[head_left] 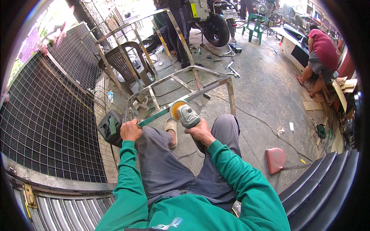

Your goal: The person sits on the floor and uses an angle grinder to smooth the edges of a rectangular metal frame. The person holds the frame with one hand and operates the grinder with the other, moving along the frame's edges.

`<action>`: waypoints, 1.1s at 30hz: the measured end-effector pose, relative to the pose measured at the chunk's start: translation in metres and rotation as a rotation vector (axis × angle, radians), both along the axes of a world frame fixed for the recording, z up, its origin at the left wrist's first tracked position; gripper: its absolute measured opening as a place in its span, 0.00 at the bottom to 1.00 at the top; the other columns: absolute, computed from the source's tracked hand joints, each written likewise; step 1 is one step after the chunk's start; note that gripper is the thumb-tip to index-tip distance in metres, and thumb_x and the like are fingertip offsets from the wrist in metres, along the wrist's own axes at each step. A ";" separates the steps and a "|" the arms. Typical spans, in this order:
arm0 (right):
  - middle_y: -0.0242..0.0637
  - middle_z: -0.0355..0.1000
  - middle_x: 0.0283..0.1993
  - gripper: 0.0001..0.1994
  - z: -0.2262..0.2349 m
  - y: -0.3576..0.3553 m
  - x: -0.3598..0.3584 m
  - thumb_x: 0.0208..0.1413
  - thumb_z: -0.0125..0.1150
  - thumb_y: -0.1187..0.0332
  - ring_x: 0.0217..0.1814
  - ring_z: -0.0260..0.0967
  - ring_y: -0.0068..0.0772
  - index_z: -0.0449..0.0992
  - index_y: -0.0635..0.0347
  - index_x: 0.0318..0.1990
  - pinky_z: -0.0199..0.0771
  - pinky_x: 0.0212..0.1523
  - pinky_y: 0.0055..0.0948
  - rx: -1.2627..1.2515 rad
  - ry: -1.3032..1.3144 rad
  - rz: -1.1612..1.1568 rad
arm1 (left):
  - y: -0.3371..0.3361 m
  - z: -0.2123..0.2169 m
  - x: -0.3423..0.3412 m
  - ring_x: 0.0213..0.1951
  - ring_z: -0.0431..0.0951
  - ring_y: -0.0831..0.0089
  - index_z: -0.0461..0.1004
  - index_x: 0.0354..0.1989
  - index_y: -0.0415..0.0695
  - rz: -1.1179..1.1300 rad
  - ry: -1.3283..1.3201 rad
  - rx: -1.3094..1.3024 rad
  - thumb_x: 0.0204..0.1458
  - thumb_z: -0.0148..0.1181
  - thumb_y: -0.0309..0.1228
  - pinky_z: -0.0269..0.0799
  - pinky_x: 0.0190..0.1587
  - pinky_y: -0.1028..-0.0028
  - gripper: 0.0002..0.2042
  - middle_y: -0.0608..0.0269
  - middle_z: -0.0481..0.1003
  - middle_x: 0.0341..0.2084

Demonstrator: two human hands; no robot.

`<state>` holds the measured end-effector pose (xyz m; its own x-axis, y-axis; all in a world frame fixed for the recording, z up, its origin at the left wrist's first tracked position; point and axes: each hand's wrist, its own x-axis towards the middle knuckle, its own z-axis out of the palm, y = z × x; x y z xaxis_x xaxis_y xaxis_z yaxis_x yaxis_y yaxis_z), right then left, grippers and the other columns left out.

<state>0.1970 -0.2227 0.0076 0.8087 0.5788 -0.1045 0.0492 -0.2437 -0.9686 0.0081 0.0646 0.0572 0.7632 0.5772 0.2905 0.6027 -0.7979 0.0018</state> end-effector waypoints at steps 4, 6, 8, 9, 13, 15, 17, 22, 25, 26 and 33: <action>0.40 0.83 0.43 0.27 0.011 -0.003 0.003 0.36 0.81 0.66 0.46 0.81 0.37 0.82 0.63 0.48 0.79 0.48 0.35 0.070 0.085 0.013 | 0.000 0.000 -0.001 0.36 0.81 0.37 0.75 0.28 0.43 -0.015 -0.031 -0.008 0.50 0.63 0.34 0.75 0.40 0.45 0.08 0.41 0.80 0.28; 0.35 0.82 0.40 0.24 0.013 -0.005 0.002 0.37 0.82 0.67 0.40 0.77 0.28 0.82 0.64 0.44 0.78 0.45 0.32 0.042 0.073 0.008 | 0.000 0.000 0.001 0.36 0.81 0.37 0.75 0.28 0.43 -0.008 -0.028 0.006 0.49 0.63 0.34 0.75 0.40 0.45 0.08 0.41 0.80 0.28; 0.35 0.82 0.40 0.23 0.013 -0.007 -0.002 0.37 0.82 0.68 0.40 0.77 0.28 0.82 0.65 0.44 0.78 0.44 0.32 -0.039 -0.013 0.009 | -0.001 0.001 0.002 0.36 0.81 0.37 0.75 0.28 0.43 -0.011 -0.031 -0.014 0.49 0.63 0.34 0.75 0.40 0.45 0.08 0.40 0.80 0.28; 0.34 0.82 0.40 0.23 0.011 -0.007 -0.004 0.37 0.81 0.69 0.39 0.77 0.27 0.82 0.65 0.43 0.78 0.44 0.31 -0.060 -0.061 0.020 | -0.001 0.002 0.003 0.36 0.80 0.37 0.75 0.28 0.43 -0.001 -0.021 -0.003 0.49 0.63 0.33 0.75 0.40 0.45 0.08 0.40 0.80 0.28; 0.33 0.81 0.37 0.21 0.004 -0.001 -0.004 0.37 0.80 0.71 0.38 0.76 0.26 0.82 0.65 0.42 0.77 0.42 0.31 -0.053 -0.050 -0.002 | -0.002 0.002 0.001 0.36 0.80 0.36 0.74 0.28 0.42 -0.009 -0.033 -0.012 0.50 0.63 0.34 0.74 0.39 0.45 0.08 0.40 0.79 0.27; 0.32 0.80 0.36 0.20 0.000 0.001 -0.001 0.37 0.80 0.71 0.37 0.75 0.26 0.82 0.65 0.41 0.76 0.41 0.30 0.041 0.042 -0.024 | -0.002 0.002 0.001 0.36 0.80 0.36 0.74 0.27 0.42 -0.007 -0.032 0.005 0.50 0.62 0.34 0.74 0.39 0.44 0.08 0.40 0.79 0.27; 0.32 0.80 0.35 0.19 -0.001 0.000 0.003 0.38 0.80 0.72 0.36 0.75 0.26 0.82 0.65 0.40 0.76 0.40 0.30 0.077 0.050 -0.028 | -0.003 0.003 0.001 0.36 0.81 0.38 0.77 0.30 0.42 0.006 -0.008 -0.006 0.49 0.62 0.33 0.76 0.41 0.46 0.07 0.41 0.81 0.29; 0.42 0.84 0.44 0.27 0.003 -0.004 0.004 0.36 0.80 0.64 0.48 0.82 0.41 0.83 0.61 0.49 0.79 0.51 0.38 -0.087 0.091 0.020 | -0.005 0.006 0.003 0.37 0.82 0.40 0.79 0.31 0.43 0.025 0.012 -0.008 0.50 0.61 0.33 0.77 0.42 0.46 0.07 0.42 0.82 0.30; 0.33 0.81 0.37 0.22 0.004 -0.005 -0.004 0.36 0.81 0.69 0.38 0.76 0.27 0.83 0.64 0.42 0.77 0.43 0.31 -0.142 -0.072 0.046 | -0.006 0.005 0.004 0.37 0.82 0.39 0.78 0.31 0.44 0.025 0.012 -0.005 0.50 0.62 0.34 0.77 0.42 0.46 0.07 0.42 0.82 0.30; 0.33 0.81 0.38 0.22 0.005 -0.005 -0.005 0.36 0.81 0.69 0.38 0.77 0.28 0.83 0.64 0.43 0.77 0.43 0.31 -0.133 -0.072 0.042 | -0.006 0.005 0.004 0.37 0.82 0.39 0.78 0.31 0.43 0.020 0.013 -0.002 0.50 0.62 0.34 0.77 0.42 0.46 0.07 0.42 0.82 0.30; 0.32 0.81 0.38 0.23 0.001 -0.001 0.004 0.37 0.81 0.70 0.39 0.76 0.27 0.82 0.64 0.44 0.77 0.44 0.31 0.100 0.113 -0.024 | 0.000 0.002 0.002 0.37 0.82 0.39 0.78 0.31 0.42 0.005 0.027 0.013 0.50 0.62 0.35 0.77 0.42 0.47 0.08 0.41 0.81 0.30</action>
<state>0.2006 -0.2241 0.0087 0.8087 0.5716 -0.1387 -0.0664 -0.1455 -0.9871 0.0105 0.0642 0.0590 0.7678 0.5775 0.2774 0.6067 -0.7946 -0.0250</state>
